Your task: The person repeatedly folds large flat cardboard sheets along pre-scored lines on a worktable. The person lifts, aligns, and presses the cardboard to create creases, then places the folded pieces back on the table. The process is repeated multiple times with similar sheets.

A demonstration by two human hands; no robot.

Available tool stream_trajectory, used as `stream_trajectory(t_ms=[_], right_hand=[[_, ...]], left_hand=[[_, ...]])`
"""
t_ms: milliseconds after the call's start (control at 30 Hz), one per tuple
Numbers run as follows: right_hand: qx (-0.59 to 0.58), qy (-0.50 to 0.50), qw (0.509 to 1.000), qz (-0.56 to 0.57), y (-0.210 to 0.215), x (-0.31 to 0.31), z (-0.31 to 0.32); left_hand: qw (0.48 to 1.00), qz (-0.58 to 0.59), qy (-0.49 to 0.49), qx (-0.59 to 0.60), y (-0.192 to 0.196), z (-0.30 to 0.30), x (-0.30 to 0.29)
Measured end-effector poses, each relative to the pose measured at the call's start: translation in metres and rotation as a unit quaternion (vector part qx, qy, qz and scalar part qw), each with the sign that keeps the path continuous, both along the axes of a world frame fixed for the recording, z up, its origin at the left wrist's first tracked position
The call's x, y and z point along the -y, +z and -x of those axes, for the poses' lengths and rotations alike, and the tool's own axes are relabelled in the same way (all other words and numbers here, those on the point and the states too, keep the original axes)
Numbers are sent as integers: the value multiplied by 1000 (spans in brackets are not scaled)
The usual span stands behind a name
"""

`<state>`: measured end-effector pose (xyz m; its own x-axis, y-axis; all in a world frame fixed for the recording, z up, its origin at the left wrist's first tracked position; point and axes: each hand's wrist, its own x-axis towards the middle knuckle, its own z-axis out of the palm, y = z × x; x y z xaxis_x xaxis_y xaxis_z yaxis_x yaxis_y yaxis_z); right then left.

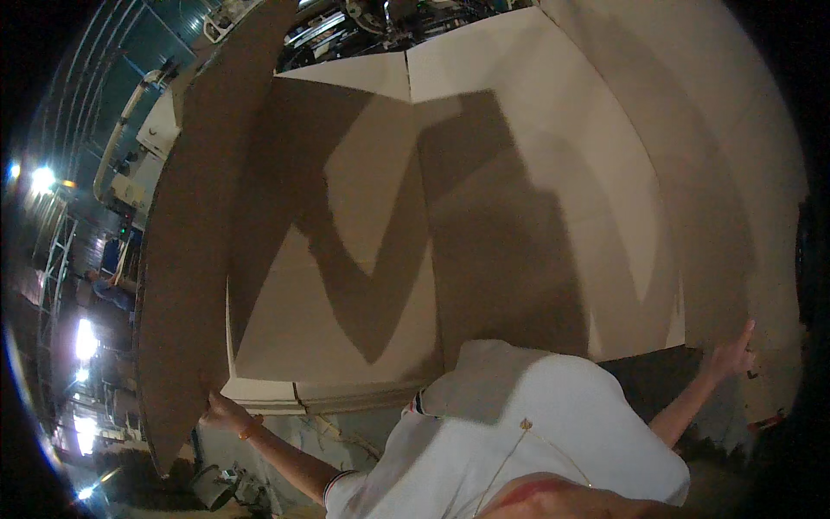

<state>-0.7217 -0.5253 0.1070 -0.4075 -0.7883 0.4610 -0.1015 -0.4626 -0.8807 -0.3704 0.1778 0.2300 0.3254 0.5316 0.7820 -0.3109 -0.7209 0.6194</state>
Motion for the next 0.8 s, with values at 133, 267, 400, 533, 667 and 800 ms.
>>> stream_trajectory(t_ms=[133,267,400,533,667,800], right_hand=[[-222,-97,970,-5,-49,-2,-12],[-201,39,978,-37,-48,-33,-107],[-290,163,897,289,-32,-19,-162],[-309,248,810,432,28,-25,-196],[-288,289,741,532,33,20,-235],[-414,312,754,402,13,62,-229]], left_hand=[[999,-21,19,-17,-46,-50,-47],[984,99,-130,-71,-108,-106,-17],[972,128,-166,-107,-162,-153,-25],[974,99,-191,-66,-144,-149,2],[974,10,-179,-139,-155,-156,9],[932,-181,-285,-133,-128,-130,104]])
